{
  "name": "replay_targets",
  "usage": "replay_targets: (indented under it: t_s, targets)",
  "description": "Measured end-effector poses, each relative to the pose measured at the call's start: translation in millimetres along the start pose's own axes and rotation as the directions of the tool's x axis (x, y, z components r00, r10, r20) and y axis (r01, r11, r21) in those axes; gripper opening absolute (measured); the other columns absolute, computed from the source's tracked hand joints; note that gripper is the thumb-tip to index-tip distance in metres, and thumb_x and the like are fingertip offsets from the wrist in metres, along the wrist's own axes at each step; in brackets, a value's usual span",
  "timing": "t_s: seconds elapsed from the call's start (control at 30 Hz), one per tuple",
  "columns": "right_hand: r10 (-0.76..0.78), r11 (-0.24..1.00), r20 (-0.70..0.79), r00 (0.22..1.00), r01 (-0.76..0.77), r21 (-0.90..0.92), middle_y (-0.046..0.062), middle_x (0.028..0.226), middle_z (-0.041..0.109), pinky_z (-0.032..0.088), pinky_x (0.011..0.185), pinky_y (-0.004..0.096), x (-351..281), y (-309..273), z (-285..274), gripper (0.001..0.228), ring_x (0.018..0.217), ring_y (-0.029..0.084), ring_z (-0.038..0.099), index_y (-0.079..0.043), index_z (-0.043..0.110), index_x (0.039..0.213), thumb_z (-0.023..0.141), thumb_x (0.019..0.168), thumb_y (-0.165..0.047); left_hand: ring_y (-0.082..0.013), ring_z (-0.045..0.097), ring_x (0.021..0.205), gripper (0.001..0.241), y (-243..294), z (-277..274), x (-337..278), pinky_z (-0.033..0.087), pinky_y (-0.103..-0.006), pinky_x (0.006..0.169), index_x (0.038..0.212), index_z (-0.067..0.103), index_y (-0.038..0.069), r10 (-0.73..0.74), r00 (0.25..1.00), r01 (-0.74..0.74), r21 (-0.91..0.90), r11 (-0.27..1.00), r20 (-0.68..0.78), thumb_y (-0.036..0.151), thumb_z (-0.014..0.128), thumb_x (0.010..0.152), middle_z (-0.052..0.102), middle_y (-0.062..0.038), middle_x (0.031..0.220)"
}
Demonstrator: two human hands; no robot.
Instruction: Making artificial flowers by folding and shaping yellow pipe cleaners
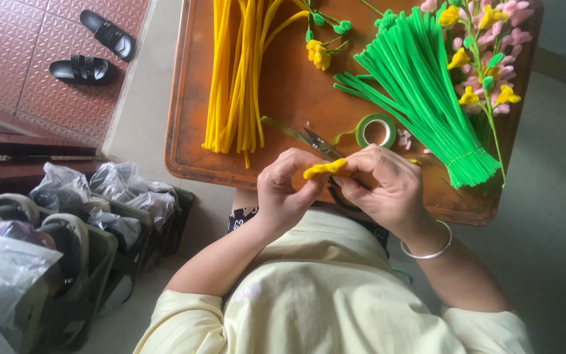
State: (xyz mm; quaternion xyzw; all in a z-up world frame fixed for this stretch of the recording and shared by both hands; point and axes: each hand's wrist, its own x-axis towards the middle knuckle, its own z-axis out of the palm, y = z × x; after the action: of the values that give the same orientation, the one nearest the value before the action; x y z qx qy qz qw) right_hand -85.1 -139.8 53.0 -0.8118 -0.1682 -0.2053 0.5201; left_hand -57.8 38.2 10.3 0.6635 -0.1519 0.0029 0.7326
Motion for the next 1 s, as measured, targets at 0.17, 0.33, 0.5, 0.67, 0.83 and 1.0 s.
replay_targets:
  t_s: [0.17,0.33,0.5,0.67,0.83,1.0]
  targets:
    - [-0.061,0.998,-0.047,0.997,0.059,-0.036,0.013,0.081,0.073,0.058,0.064,0.037,-15,-13,0,0.011,0.067,0.029,0.07,0.001,0.073,0.089,0.084,0.089,-0.003,-0.0119,0.068,0.074,0.009,-16,5,-20,0.058,-0.0299,0.076,0.086,0.076,0.004,-0.132,0.991,0.136,-0.176,0.975,0.034,-0.003,0.08,0.082,0.074,-0.006,0.077]
    - [0.125,0.983,-0.074,0.989,-0.113,0.143,0.013,0.096,0.076,0.059,0.072,0.03,-50,-20,-17,0.045,0.078,0.017,0.07,0.005,0.07,0.114,0.093,0.078,-0.009,-0.0121,0.068,0.075,0.011,10,12,-32,0.063,-0.032,0.071,0.096,0.073,-0.005,-0.256,0.963,0.264,-0.459,0.848,0.081,-0.005,0.078,0.086,0.073,-0.011,0.078]
    - [0.339,0.797,0.294,0.894,-0.439,0.415,0.003,0.069,0.073,0.058,0.048,0.028,-112,9,-59,0.02,0.057,0.008,0.063,-0.009,0.078,0.079,0.082,0.088,-0.026,-0.0137,0.067,0.077,0.013,20,5,-26,0.062,-0.0331,0.068,0.101,0.071,-0.006,-0.332,0.942,0.312,-0.515,0.798,0.056,-0.006,0.075,0.088,0.07,-0.011,0.083]
    - [0.87,0.319,0.387,0.305,-0.947,0.03,0.01,0.06,0.07,0.051,0.047,0.033,-370,180,-68,0.009,0.05,0.018,0.062,-0.001,0.073,0.079,0.068,0.084,-0.006,-0.0194,0.069,0.084,0.016,-4,9,7,0.059,-0.0292,0.076,0.103,0.073,-0.004,-0.32,0.94,0.325,-0.578,0.748,0.115,0.0,0.077,0.088,0.072,-0.014,0.094]
    - [0.995,0.078,-0.082,0.065,-0.981,0.178,0.034,0.135,0.062,0.043,0.108,0.063,-395,259,-30,0.057,0.132,0.05,0.054,0.007,0.064,0.138,0.047,0.111,-0.039,-0.0151,0.069,0.073,0.017,-8,37,36,0.064,-0.0287,0.066,0.105,0.072,-0.008,-0.438,0.894,0.392,-0.636,0.665,0.093,-0.006,0.076,0.088,0.072,-0.014,0.089]
    - [0.997,0.07,0.009,0.071,-0.991,0.111,0.037,0.133,0.063,0.044,0.106,0.064,-374,252,-26,0.055,0.129,0.052,0.056,0.008,0.064,0.138,0.049,0.108,-0.036,-0.0167,0.07,0.071,0.025,-6,46,48,0.062,-0.0269,0.062,0.108,0.065,-0.004,-0.459,0.882,0.402,-0.675,0.619,0.105,-0.01,0.076,0.086,0.07,-0.015,0.089]
